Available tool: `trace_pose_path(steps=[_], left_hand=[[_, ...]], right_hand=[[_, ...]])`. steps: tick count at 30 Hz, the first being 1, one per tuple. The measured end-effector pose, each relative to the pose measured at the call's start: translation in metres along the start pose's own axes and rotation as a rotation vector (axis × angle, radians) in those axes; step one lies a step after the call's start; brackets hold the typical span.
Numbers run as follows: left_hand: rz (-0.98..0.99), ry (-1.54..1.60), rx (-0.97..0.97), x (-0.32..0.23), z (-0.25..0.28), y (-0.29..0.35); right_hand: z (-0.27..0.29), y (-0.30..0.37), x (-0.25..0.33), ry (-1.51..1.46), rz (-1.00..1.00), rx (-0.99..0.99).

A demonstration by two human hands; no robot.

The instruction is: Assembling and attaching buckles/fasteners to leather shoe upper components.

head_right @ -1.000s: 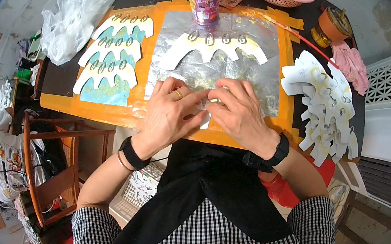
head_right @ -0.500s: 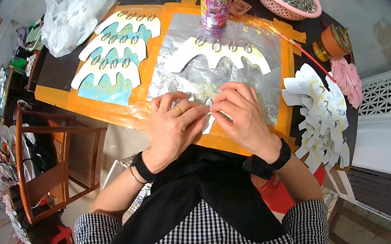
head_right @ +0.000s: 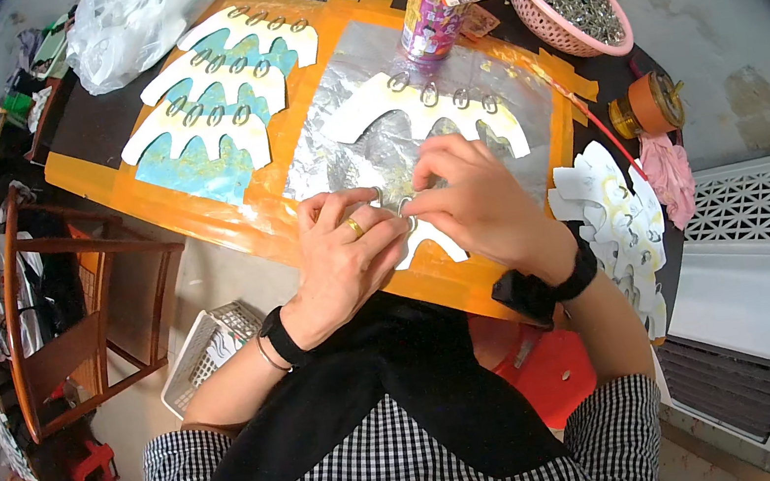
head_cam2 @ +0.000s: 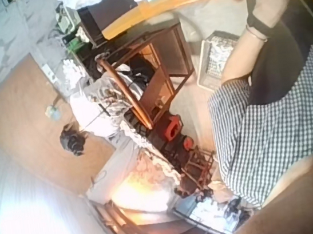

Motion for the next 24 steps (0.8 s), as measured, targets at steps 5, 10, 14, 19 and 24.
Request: trace_pose_path(steps=[5, 10, 14, 19, 24], left_hand=[[-0.026, -0.012, 0.015, 0.0, -0.001, 0.001], [-0.039, -0.002, 0.017, -0.002, 0.001, -0.001], [-0.036, 0.022, 0.021, -0.003, 0.004, 0.001], [0.0, 0.045, 0.07, 0.0, 0.008, 0.003], [0.031, 0.076, 0.099, 0.005, 0.006, 0.004]], right_hand=[[-0.006, -0.018, 0.001, -0.043, 0.095, 0.191], [-0.01, -0.028, 0.001, -0.073, 0.181, 0.256], [-0.01, -0.026, 0.008, -0.042, 0.241, 0.206], [-0.007, -0.005, 0.025, 0.116, 0.293, -0.002], [-0.004, 0.012, 0.032, 0.177, 0.268, -0.107]])
Point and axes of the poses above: each hand's wrist, its own y-axis away from the middle knuckle, its own z-axis out of the back of the hand, x = y × z, the point moved 7 cm from there along -y, towards the middle knuckle, and after that the axes turned 11 degrees about y, right-handed, at the moved point
